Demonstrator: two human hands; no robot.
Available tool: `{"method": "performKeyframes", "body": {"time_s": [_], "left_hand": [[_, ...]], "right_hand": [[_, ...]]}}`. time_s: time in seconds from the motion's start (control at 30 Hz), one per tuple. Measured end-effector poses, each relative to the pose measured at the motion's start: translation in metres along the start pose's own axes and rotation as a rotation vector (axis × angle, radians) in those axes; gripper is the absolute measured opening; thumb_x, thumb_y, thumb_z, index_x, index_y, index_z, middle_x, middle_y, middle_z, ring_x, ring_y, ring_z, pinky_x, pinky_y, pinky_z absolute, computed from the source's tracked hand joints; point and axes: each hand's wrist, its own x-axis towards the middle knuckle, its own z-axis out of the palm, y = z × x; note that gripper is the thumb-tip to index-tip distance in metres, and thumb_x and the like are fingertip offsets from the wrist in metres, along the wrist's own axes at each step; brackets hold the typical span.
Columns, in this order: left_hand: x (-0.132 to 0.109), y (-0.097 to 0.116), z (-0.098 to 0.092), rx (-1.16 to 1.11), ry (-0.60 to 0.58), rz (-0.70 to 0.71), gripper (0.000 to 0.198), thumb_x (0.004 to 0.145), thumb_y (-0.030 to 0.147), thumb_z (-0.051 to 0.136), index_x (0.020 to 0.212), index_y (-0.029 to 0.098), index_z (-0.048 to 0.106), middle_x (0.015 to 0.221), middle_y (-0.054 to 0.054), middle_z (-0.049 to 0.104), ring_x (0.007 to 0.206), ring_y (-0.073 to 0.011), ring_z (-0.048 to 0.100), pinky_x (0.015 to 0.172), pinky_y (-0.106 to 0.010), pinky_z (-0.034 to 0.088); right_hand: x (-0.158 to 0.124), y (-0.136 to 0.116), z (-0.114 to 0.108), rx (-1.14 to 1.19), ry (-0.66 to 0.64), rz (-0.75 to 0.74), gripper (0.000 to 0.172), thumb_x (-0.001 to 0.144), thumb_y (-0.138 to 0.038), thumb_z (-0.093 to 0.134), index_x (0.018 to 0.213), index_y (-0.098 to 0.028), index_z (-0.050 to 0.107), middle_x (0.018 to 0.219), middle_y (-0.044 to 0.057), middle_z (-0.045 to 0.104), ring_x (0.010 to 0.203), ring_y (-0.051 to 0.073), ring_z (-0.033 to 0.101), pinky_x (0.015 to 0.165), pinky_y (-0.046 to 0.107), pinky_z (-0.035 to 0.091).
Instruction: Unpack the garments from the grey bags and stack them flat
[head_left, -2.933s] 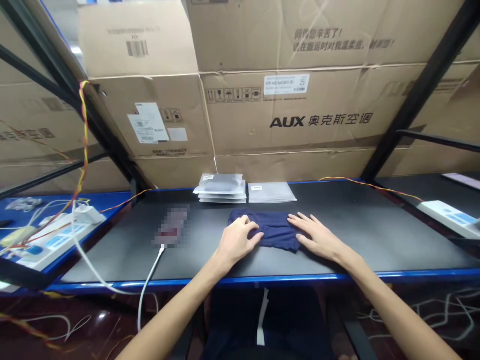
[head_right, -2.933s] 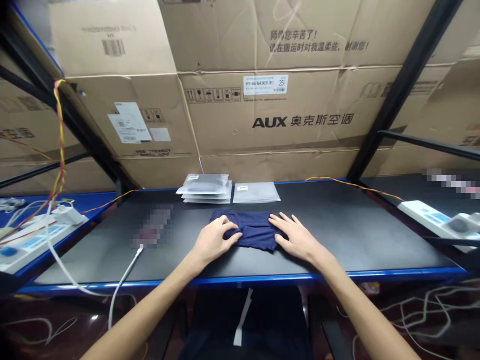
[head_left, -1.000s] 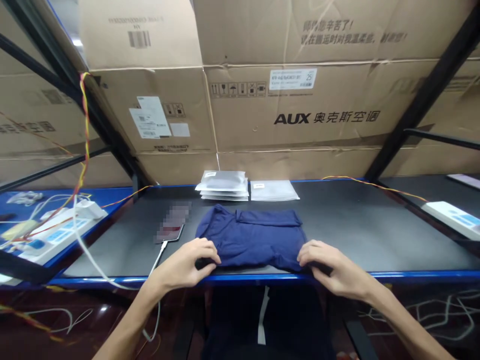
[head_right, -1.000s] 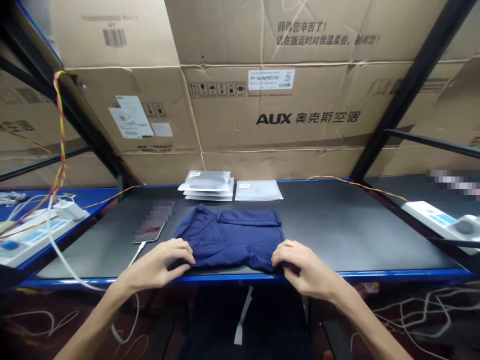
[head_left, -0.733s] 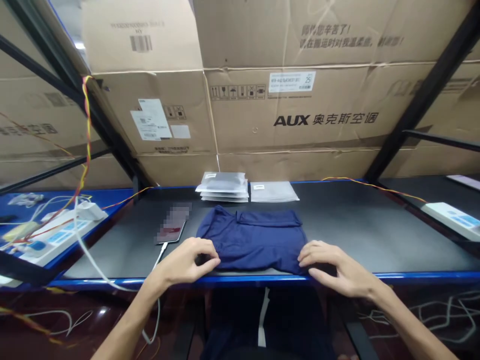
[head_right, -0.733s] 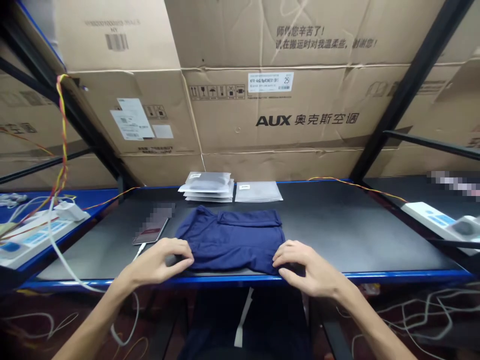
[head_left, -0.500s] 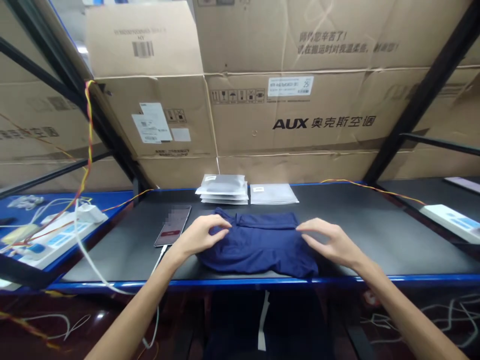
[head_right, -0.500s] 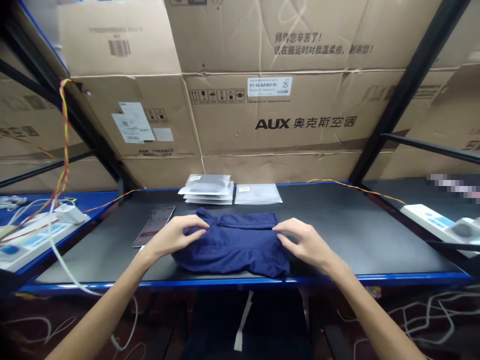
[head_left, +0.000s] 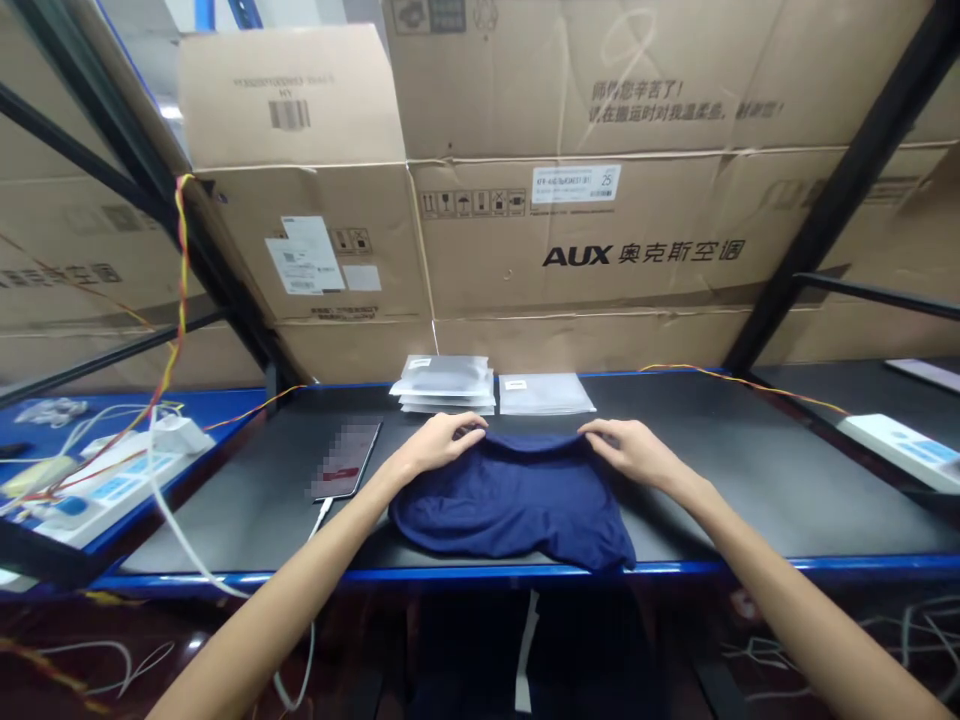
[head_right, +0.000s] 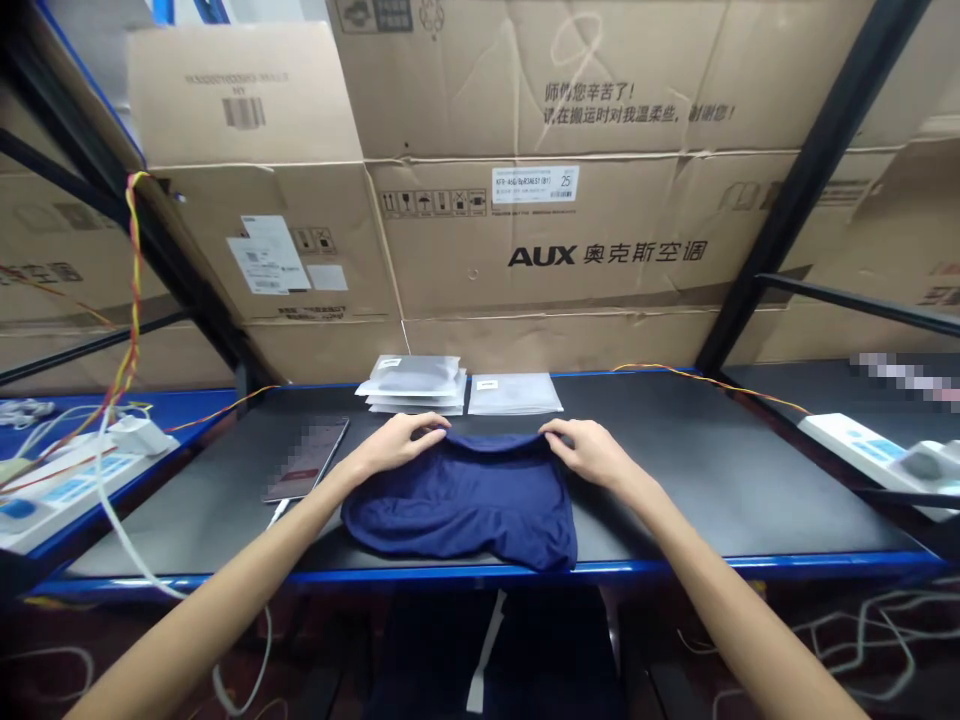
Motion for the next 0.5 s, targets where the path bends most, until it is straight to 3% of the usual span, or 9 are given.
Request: {"method": "performKeyframes", "body": {"time_s": [0.13, 0.23, 0.4, 0.5], "left_hand": [[0.017, -0.006, 0.006, -0.041, 0.096, -0.130, 0.035, 0.095, 0.041, 0.047, 0.114, 0.019, 0.066, 0.071, 0.000, 0.072, 0.064, -0.0179, 0.069, 0.074, -0.027, 0.052], [0.028, -0.012, 0.014, 0.068, 0.113, -0.160, 0.031, 0.094, 0.037, 0.049, 0.110, 0.019, 0.068, 0.062, 0.002, 0.070, 0.057, -0.0173, 0.068, 0.070, -0.026, 0.053], [0.035, -0.017, 0.025, 0.224, 0.137, -0.127, 0.026, 0.092, 0.025, 0.051, 0.103, 0.021, 0.074, 0.092, -0.007, 0.076, 0.087, -0.0237, 0.071, 0.082, -0.031, 0.052], [0.033, -0.019, 0.027, 0.274, 0.118, -0.098, 0.025, 0.092, 0.024, 0.051, 0.100, 0.021, 0.075, 0.098, -0.007, 0.075, 0.093, -0.0237, 0.069, 0.085, -0.032, 0.052]], "right_hand": [[0.025, 0.003, -0.002, -0.002, 0.081, 0.131, 0.032, 0.093, -0.036, 0.044, 0.106, -0.022, 0.070, 0.089, 0.003, 0.076, 0.073, 0.020, 0.069, 0.072, 0.030, 0.053], [0.041, 0.010, 0.005, -0.114, 0.068, 0.200, 0.028, 0.091, -0.034, 0.049, 0.106, -0.023, 0.070, 0.085, 0.003, 0.075, 0.074, 0.020, 0.069, 0.071, 0.028, 0.052], [0.046, 0.017, 0.020, -0.237, 0.009, 0.210, 0.021, 0.088, -0.034, 0.055, 0.100, -0.028, 0.071, 0.101, 0.003, 0.074, 0.086, 0.023, 0.068, 0.070, 0.030, 0.050], [0.040, 0.015, 0.021, -0.297, -0.006, 0.202, 0.026, 0.091, -0.038, 0.053, 0.106, -0.027, 0.071, 0.109, 0.006, 0.071, 0.092, 0.025, 0.067, 0.073, 0.032, 0.051]]}}
